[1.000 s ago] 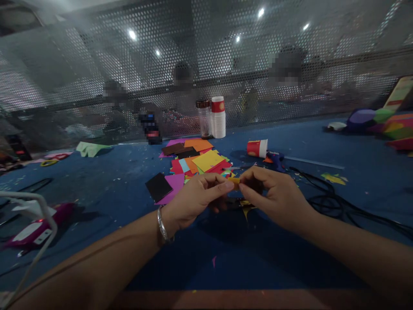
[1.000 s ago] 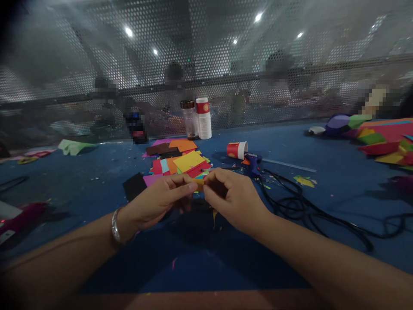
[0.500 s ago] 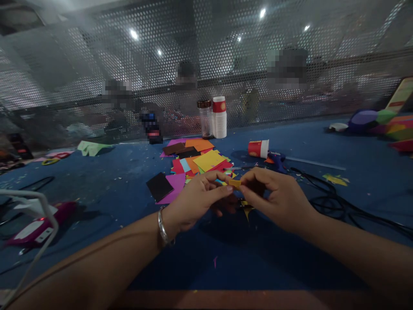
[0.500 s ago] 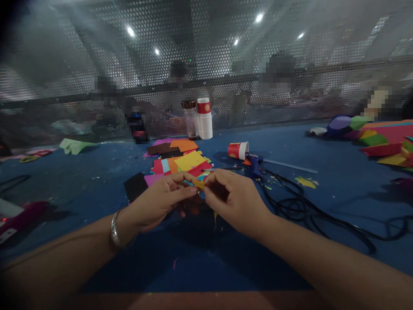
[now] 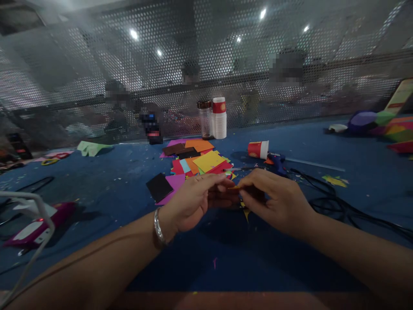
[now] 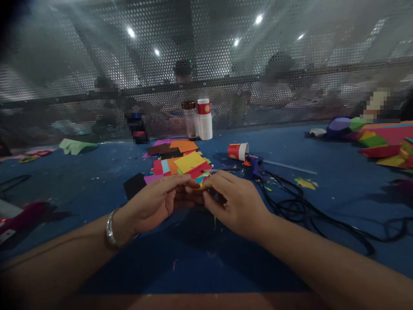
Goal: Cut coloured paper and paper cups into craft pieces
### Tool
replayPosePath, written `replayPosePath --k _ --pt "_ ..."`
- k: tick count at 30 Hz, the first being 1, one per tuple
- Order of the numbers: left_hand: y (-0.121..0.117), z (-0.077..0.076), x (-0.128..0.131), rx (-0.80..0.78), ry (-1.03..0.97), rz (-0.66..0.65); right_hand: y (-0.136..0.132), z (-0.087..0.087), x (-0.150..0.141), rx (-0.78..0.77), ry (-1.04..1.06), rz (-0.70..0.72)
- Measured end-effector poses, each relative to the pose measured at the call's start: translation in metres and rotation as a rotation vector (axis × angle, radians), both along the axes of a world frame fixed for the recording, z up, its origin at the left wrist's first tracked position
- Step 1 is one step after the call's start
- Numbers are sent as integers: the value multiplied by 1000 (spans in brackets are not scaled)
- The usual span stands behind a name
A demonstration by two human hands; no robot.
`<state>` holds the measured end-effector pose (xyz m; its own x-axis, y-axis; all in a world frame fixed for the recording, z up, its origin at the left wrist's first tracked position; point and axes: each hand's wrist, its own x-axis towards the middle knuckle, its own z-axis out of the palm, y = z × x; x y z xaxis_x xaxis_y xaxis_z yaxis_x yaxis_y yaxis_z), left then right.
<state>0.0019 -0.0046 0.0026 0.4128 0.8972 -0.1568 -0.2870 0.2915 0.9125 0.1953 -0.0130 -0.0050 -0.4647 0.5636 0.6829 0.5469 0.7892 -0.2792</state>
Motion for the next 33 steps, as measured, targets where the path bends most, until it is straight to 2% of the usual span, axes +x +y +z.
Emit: replayPosePath --k 5,9,17,23,26,33 --pt "0 -3 0 76 46 58 1 -2 0 15 -31 -8" --pt "-2 -3 1 113 4 121 1 -2 -1 61 -60 -22" --pt "-3 0 2 13 21 154 -2 -3 -1 160 -137 -62" --pt "-2 -2 2 -51 27 156 -1 -5 0 177 -155 -53" --pt "-3 -3 3 -48 9 155 -1 -4 0 148 -142 -34" --pt "-6 -3 8 24 -37 162 -3 0 -4 -31 15 -33"
